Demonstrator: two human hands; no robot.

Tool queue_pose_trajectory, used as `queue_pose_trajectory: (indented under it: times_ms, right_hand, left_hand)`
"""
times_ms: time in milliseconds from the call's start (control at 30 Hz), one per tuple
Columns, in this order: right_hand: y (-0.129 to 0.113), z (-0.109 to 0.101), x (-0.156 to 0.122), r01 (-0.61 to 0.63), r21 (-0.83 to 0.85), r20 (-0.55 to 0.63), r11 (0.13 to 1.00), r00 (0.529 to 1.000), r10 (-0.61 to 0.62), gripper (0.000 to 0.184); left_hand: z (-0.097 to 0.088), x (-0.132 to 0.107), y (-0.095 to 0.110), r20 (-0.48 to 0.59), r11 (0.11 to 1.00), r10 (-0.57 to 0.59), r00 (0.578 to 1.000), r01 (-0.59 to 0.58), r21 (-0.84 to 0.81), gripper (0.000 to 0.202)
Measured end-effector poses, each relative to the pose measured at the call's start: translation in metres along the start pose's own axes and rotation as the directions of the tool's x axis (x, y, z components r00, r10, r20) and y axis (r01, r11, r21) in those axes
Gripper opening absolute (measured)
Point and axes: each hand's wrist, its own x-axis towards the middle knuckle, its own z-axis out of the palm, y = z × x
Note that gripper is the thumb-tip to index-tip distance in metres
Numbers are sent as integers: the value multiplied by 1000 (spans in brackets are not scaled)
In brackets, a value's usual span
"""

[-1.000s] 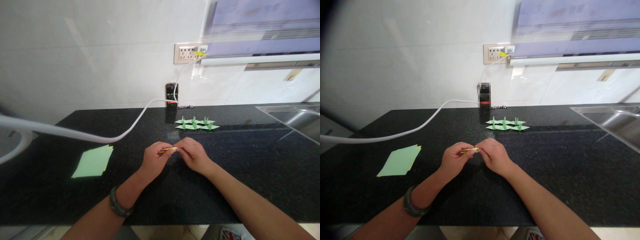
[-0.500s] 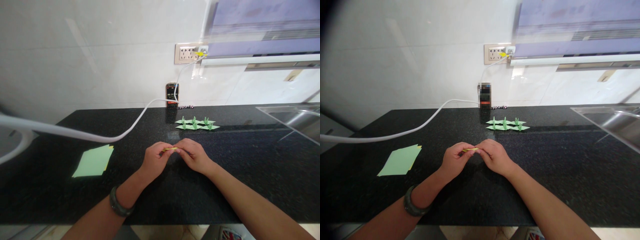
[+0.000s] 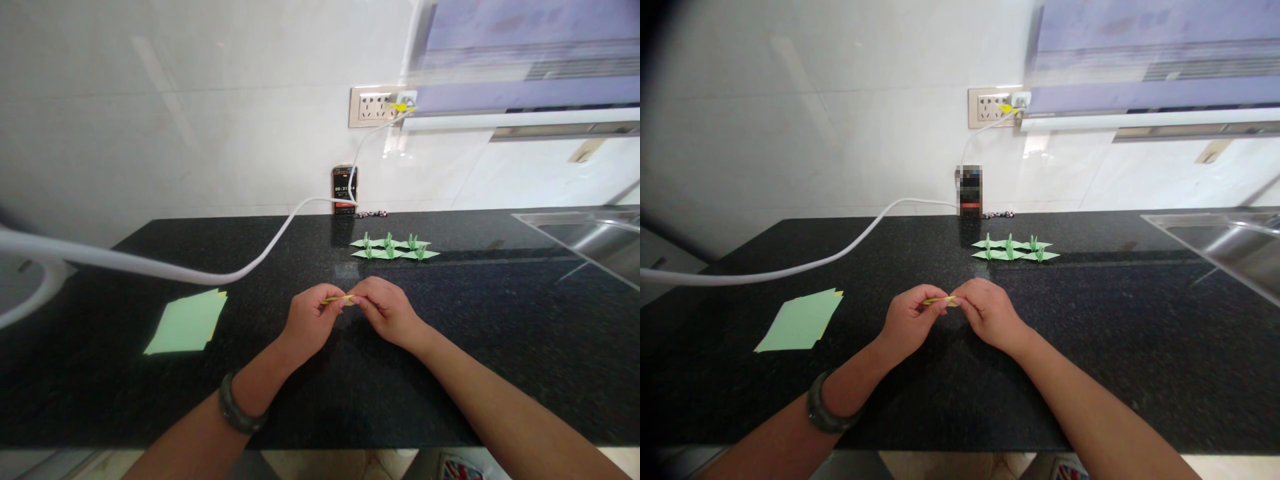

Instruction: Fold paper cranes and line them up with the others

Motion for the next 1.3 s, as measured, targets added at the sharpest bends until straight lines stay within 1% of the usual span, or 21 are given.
queue_pose_trajectory:
  times_ms: [300,633,933,1033,1133,1233,1300]
  right_hand:
    - [-2,-1,0,8,-3,-7,1000,1000,-8,15]
    - [0,0,1,-5,-36,-12,999,1000,5,17]
    - [2,1,0,-10,-52,-25,999,1000,9,16]
    - [2,2,1,-11,-56,-36,998,999,9,15]
    - [2,1,1,-20,-54,-43,998,999,18,15]
    - [2,0,1,-32,-49,-43,998,999,30,15]
    - [2,0,1,-38,-48,-42,998,998,36,16]
  left_hand:
    - [0,0,0,21,999,-18,1000,19,-51,16]
    - [0,0,1,49,1000,-4,999,4,5,20]
    - [3,-1,-1,67,999,-10,998,13,-51,26]
    - [3,-2,0,76,999,11,997,-8,-45,27]
    - [4,-2,-1,64,998,18,998,-14,-54,27]
    - [4,-1,-2,31,997,-13,999,15,-73,27]
    - [4,0,-2,11,998,-16,1000,17,-56,25]
